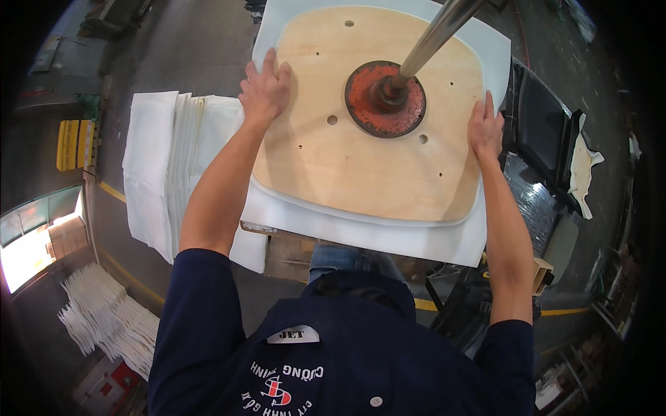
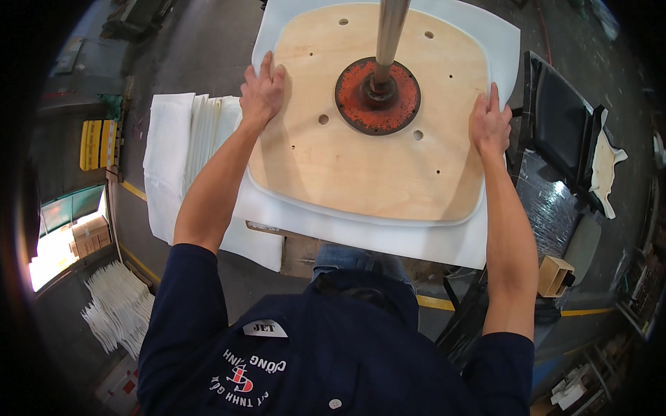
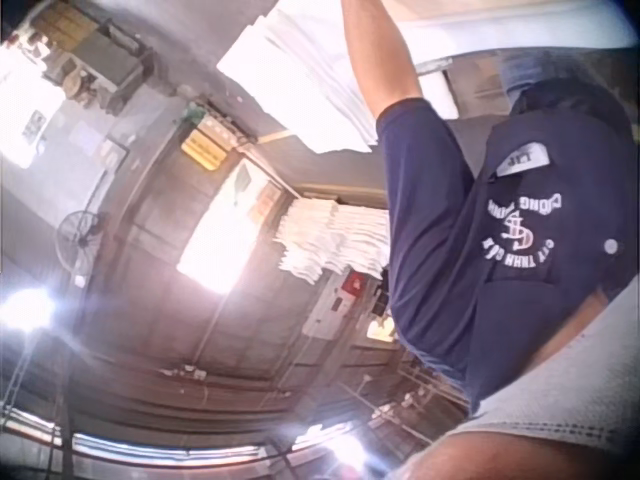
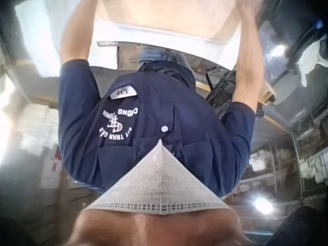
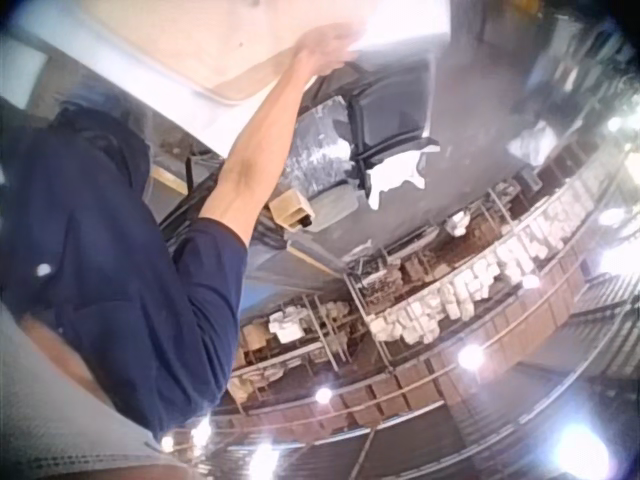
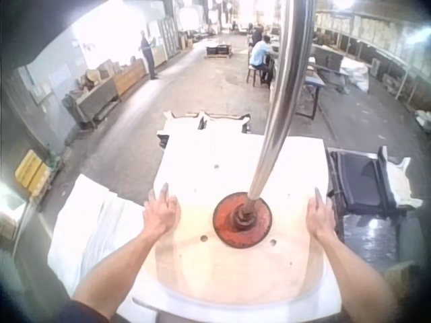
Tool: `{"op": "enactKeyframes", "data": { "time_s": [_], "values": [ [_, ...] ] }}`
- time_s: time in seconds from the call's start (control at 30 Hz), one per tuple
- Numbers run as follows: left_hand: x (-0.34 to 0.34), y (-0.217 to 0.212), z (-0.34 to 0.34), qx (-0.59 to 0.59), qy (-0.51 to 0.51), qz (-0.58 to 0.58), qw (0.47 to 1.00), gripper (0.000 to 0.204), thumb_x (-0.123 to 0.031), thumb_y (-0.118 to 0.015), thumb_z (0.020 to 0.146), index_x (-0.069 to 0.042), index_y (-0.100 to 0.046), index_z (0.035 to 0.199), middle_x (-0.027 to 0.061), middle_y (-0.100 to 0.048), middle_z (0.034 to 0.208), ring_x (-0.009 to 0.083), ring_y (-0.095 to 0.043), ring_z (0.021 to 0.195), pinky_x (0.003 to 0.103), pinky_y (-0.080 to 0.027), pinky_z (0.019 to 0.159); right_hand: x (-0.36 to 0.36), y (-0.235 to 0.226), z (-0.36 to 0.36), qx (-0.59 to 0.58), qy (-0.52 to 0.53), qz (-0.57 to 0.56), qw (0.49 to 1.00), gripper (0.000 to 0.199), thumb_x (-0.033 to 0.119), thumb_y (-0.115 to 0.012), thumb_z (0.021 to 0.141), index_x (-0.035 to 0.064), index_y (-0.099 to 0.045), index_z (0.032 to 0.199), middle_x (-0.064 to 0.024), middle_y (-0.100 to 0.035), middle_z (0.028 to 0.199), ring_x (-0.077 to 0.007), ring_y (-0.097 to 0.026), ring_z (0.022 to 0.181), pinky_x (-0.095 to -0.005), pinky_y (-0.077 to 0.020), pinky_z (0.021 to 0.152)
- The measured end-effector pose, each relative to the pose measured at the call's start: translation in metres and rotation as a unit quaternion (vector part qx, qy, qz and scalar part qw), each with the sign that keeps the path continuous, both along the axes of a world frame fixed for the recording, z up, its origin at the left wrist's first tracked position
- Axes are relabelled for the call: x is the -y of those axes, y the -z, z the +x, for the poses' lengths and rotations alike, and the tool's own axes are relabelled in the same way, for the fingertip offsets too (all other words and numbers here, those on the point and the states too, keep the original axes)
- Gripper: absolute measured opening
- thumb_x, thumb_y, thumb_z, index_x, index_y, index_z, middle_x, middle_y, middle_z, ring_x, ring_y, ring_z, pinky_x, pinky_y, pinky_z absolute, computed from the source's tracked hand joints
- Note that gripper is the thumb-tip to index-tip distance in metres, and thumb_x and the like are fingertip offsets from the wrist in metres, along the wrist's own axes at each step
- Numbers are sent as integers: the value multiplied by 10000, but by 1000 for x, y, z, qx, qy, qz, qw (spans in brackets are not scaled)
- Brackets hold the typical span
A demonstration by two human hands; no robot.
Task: The person places a white foam sheet onto a beige seat base, aligns it, and then uses a yellow pneumatic staple gun to secure the foam around the perimeter. The person works systematically around the edges, pulling the foam taut before stapling.
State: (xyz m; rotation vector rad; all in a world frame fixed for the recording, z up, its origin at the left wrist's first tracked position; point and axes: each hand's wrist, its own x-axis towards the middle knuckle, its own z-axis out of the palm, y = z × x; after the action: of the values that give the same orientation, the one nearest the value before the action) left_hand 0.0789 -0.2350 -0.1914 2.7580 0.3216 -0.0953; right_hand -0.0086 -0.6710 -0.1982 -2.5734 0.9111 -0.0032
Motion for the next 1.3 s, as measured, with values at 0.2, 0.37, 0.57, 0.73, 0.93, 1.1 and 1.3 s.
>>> {"op": "enactKeyframes", "data": {
  "time_s": [0.2, 0.37, 0.57, 0.73, 0.93, 1.1, 1.3],
  "values": [
    [7, 11, -4, 13, 13, 63, 998, 611, -503, -406, 1012, -333, -354, 1597, 186, -267, 1640, 464, -459, 1315, 575, -388, 1075, -13, 11, 1, -35, -8, -110, 993, 569, 529, -361, 1016, 450, -360, 1580, -193, -355, 1576, -476, -532, 1275, -566, -429, 1083],
    [11, 16, -2, 12, 25, 97, 995, 584, -476, -403, 1015, -348, -370, 1584, 170, -227, 1650, 462, -447, 1305, 594, -380, 1061, -15, 22, 0, -30, -16, -162, 986, 552, 502, -399, 1010, 457, -394, 1560, -176, -342, 1576, -497, -533, 1232, -587, -442, 1047],
    [11, 28, -4, 38, 32, 151, 987, 569, -454, -416, 1013, -344, -389, 1571, 170, -234, 1644, 483, -451, 1281, 628, -394, 1025, -21, 30, 4, -38, -23, -212, 976, 536, 496, -422, 1010, 474, -410, 1546, -171, -325, 1583, -491, -535, 1209, -596, -451, 1009],
    [16, 38, -8, 86, 47, 191, 977, 553, -425, -471, 992, -325, -456, 1535, 177, -259, 1629, 510, -451, 1264, 645, -428, 969, -22, 30, 0, -44, -35, -245, 968, 519, 481, -446, 1014, 460, -430, 1532, -164, -313, 1586, -483, -542, 1174, -608, -461, 971],
    [12, 49, -8, 135, 41, 260, 955, 528, -413, -499, 992, -356, -486, 1517, 167, -291, 1612, 469, -487, 1180, 618, -470, 892, -31, 33, 2, -45, -43, -277, 959, 527, 467, -494, 1003, 454, -430, 1527, -149, -309, 1586, -459, -552, 1123, -598, -483, 914],
    [16, 47, -6, 104, 37, 223, 969, 528, -402, -476, 995, -323, -496, 1516, 148, -212, 1658, 493, -424, 1251, 627, -405, 984, -34, 24, 5, -71, -31, -248, 966, 540, 469, -472, 1011, 454, -399, 1547, -154, -288, 1608, -470, -529, 1174, -609, -463, 948],
    [17, 45, -5, 90, 30, 222, 970, 528, -407, -452, 1004, -316, -485, 1523, 140, -196, 1670, 483, -399, 1263, 630, -386, 998, -32, 30, 5, -62, -32, -259, 963, 548, 456, -494, 1001, 447, -408, 1542, -149, -282, 1611, -455, -533, 1147, -595, -469, 930]
  ]
}}
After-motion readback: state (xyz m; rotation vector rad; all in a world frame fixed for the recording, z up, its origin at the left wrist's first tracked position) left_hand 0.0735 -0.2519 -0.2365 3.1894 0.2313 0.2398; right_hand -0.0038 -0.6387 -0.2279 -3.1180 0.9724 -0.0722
